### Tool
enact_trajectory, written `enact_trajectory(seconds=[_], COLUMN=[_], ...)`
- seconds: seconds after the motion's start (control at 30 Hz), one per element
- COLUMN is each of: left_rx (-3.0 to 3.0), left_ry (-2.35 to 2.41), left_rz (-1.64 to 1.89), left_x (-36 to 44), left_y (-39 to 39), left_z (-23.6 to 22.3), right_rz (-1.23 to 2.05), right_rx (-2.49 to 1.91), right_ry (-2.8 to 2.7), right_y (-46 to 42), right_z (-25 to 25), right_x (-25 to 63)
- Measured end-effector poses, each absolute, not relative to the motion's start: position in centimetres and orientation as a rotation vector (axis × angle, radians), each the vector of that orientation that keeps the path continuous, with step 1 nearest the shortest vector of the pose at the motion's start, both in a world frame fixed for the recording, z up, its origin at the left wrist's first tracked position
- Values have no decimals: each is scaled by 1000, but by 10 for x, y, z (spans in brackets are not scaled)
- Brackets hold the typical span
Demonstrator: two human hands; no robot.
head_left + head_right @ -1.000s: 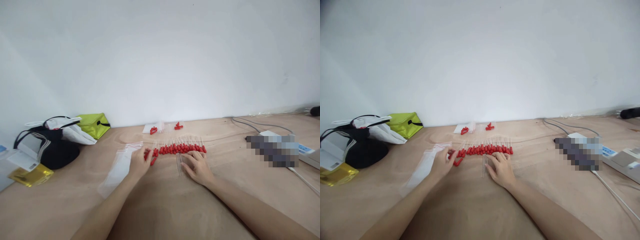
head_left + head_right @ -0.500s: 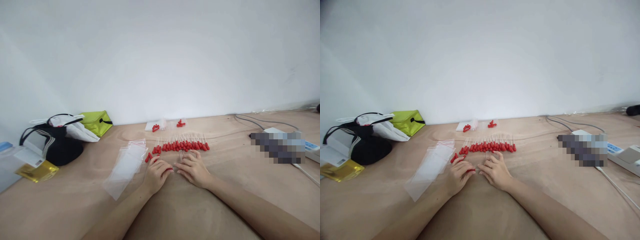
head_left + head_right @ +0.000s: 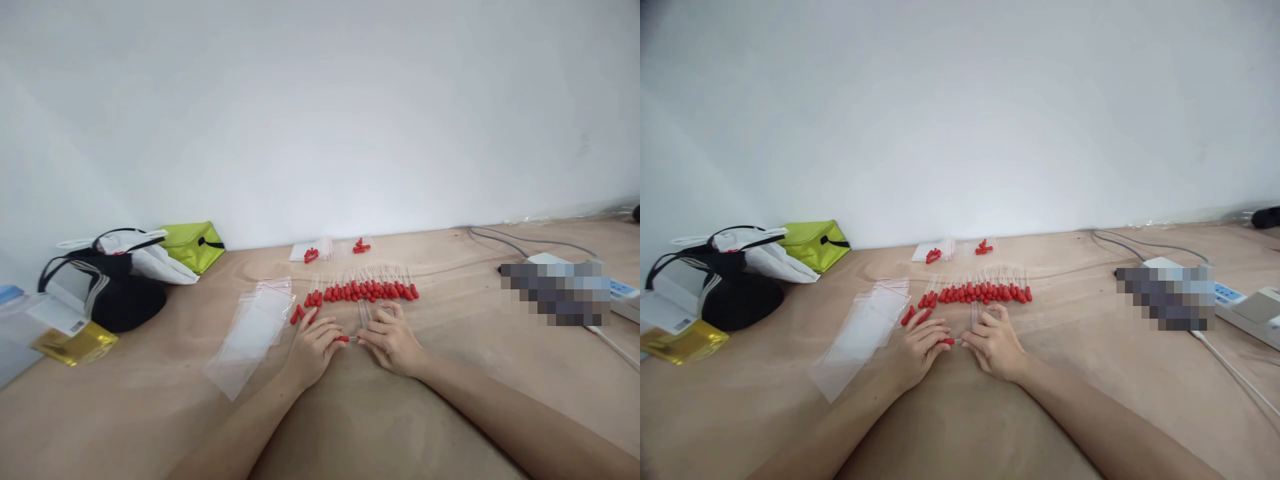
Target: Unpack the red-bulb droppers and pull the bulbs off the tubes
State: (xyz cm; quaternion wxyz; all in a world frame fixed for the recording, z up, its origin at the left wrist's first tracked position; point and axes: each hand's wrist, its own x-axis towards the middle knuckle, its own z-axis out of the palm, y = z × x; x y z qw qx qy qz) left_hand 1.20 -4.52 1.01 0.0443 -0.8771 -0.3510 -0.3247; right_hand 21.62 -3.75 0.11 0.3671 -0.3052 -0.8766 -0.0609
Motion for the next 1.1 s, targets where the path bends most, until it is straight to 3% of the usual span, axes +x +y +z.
enact_trajectory(seconds=[0.77, 1.1], left_rx=[-2731, -2149], left_ry=[-1094, -1631], left_rz=[-1009, -1335], left_x=[6, -32], left_y=[-53, -32], left_z=[14, 13], right_rz=[-155, -124], right_rx=[-697, -1058], right_ry=[-2219, -1948], right_y=[-41, -27], right_z=[1, -5], right_x=[222, 241])
